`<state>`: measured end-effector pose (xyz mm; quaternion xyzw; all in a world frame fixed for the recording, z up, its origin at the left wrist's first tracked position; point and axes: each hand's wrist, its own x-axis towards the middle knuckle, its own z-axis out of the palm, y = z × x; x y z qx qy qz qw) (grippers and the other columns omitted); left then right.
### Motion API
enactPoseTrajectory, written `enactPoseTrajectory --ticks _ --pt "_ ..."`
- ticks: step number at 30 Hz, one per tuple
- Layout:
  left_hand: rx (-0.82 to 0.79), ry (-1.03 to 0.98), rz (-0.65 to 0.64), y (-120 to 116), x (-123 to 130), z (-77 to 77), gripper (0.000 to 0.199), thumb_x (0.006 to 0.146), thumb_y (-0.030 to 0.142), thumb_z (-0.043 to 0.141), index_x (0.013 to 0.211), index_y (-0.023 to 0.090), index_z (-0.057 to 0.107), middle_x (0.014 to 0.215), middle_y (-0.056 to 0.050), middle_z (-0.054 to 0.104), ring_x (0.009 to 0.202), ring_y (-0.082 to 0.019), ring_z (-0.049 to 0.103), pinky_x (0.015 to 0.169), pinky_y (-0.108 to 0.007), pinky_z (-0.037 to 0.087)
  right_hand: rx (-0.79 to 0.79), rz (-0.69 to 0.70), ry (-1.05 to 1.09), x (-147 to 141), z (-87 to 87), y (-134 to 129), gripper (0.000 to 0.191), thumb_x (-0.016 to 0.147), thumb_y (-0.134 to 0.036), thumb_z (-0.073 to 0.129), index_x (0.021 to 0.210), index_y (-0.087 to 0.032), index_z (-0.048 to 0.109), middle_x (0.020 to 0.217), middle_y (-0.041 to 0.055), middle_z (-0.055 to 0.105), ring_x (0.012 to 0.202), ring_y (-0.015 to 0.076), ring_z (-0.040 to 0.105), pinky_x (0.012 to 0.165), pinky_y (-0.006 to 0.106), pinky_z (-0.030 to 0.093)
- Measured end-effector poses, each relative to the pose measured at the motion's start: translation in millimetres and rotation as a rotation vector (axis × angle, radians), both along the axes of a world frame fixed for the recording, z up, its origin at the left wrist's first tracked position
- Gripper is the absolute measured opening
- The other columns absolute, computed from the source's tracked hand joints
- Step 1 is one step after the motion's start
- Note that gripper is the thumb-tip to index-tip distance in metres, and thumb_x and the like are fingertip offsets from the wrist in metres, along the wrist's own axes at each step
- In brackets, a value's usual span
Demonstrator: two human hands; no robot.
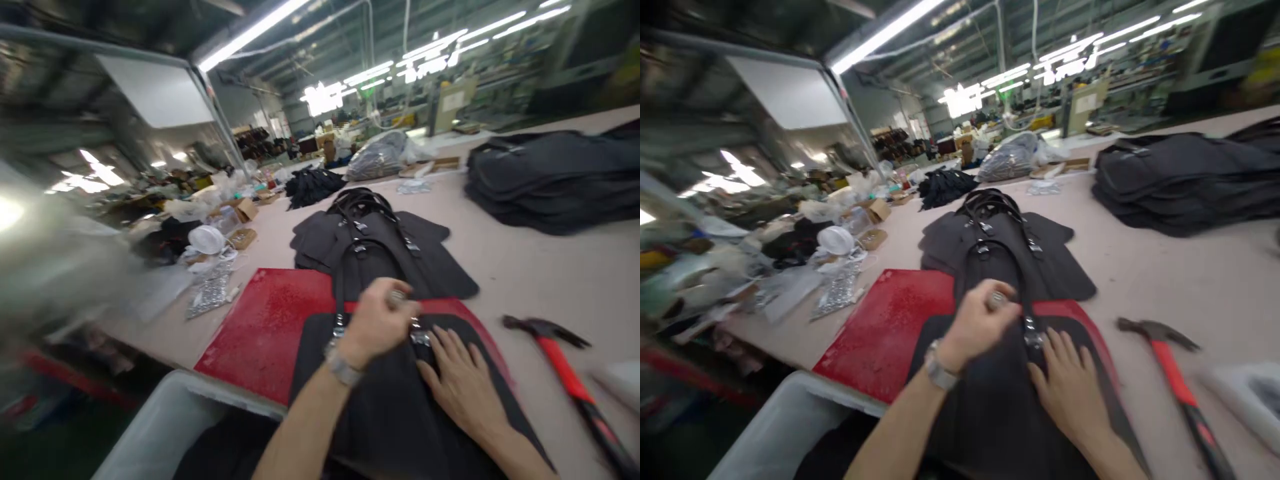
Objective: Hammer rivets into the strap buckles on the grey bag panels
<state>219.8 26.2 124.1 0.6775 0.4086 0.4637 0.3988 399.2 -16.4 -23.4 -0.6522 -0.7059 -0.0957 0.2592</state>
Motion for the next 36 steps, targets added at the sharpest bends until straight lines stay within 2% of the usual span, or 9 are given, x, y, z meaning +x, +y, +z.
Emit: enactPoseTrajectory --ticks 4,8,11,14,21,25,29,32,36 --pt "-0.335 -0.491 0.247 16 -40 -66.6 0.028 0.068 0.029 0.075 0.087 0.015 0.059 0.069 0.001 0.058 0.059 -0.010 0.054 0.057 -0.022 0.043 -0.057 -0.005 -0.006 24 -6.4 -35 0.052 0.093 -0.041 0.051 0.137 -0.014 0.047 0.146 0.0148 0.043 0.139 0.0353 0.032 0.113 0.059 0.025" --pt "-0.403 -0.708 0.166 17 -76 -102.1 0.039 0.066 0.028 0.080 0.093 0.015 0.055 0.084 -0.003 0.065 0.081 -0.018 0.067 0.081 -0.033 0.053 0.062 -0.030 0.179 48 10.6 -36 0.043 0.095 -0.040 0.045 0.128 -0.014 0.053 0.131 0.0150 0.055 0.125 0.0284 0.048 0.107 0.046 0.037" --pt "-0.339 -0.687 0.123 14 -82 -107.1 0.039 0.072 0.030 0.078 0.097 0.016 0.052 0.089 -0.005 0.068 0.089 -0.021 0.069 0.089 -0.041 0.052 0.078 -0.274 0.112 85 23.1 -50 0.040 0.094 -0.039 0.044 0.120 -0.011 0.057 0.117 0.0181 0.059 0.112 0.0300 0.053 0.098 0.042 0.041" --pt "-0.277 -0.627 0.131 14 -80 -114.0 0.036 0.077 0.032 0.074 0.098 0.017 0.049 0.091 -0.006 0.069 0.091 -0.021 0.070 0.089 -0.041 0.053 -0.122 -0.496 -0.052 123 19.5 -75 0.041 0.091 -0.042 0.047 0.114 -0.010 0.059 0.107 0.0196 0.058 0.103 0.0331 0.055 0.087 0.042 0.044" --pt "-0.239 -0.598 0.056 12 -85 -134.1 0.033 0.083 0.034 0.069 0.100 0.017 0.047 0.094 -0.007 0.070 0.090 -0.023 0.070 0.086 -0.042 0.054 -0.442 -0.657 0.031 160 -12.0 -110 0.049 0.093 -0.048 0.036 0.118 -0.011 0.056 0.101 0.0193 0.060 0.085 0.0318 0.060 0.071 0.041 0.044" --pt "-0.250 -0.574 0.031 14 -87 -135.4 0.034 0.083 0.036 0.069 0.101 0.017 0.047 0.093 -0.006 0.069 0.089 -0.022 0.071 0.088 -0.042 0.054 -0.481 -0.607 0.557 165 0.1 -99 0.031 0.078 -0.041 0.055 0.095 -0.015 0.060 0.079 0.0130 0.060 0.073 0.0279 0.058 0.065 0.039 0.044" --pt "-0.159 -0.457 0.064 9 -85 -131.9 0.032 0.085 0.039 0.067 0.101 0.018 0.050 0.093 -0.005 0.067 0.089 -0.022 0.070 0.088 -0.043 0.055 -0.521 -0.324 1.326 157 15.3 -88 0.017 0.073 -0.035 0.058 0.080 -0.021 0.051 0.064 0.0016 0.047 0.053 0.0157 0.045 0.048 0.029 0.041" --pt "0.032 -0.183 0.124 -2 -84 -128.5 0.024 0.087 0.036 0.065 0.100 0.018 0.056 0.093 -0.005 0.068 0.089 -0.021 0.069 0.088 -0.038 0.055 -0.490 -0.237 1.418 135 32.4 -81 0.018 0.080 -0.038 0.051 0.077 -0.023 0.042 0.060 -0.0049 0.033 0.044 0.0098 0.030 0.040 0.023 0.031" --pt "0.199 0.078 0.116 -13 -82 -127.8 0.017 0.089 0.030 0.061 0.102 0.019 0.062 0.098 -0.007 0.071 0.093 -0.020 0.068 0.088 -0.034 0.053 -0.272 -0.131 1.460 82 84.6 -73 0.031 0.088 -0.054 0.050 0.084 -0.024 0.040 0.060 -0.0075 0.031 0.042 0.0088 0.028 0.038 0.021 0.025"
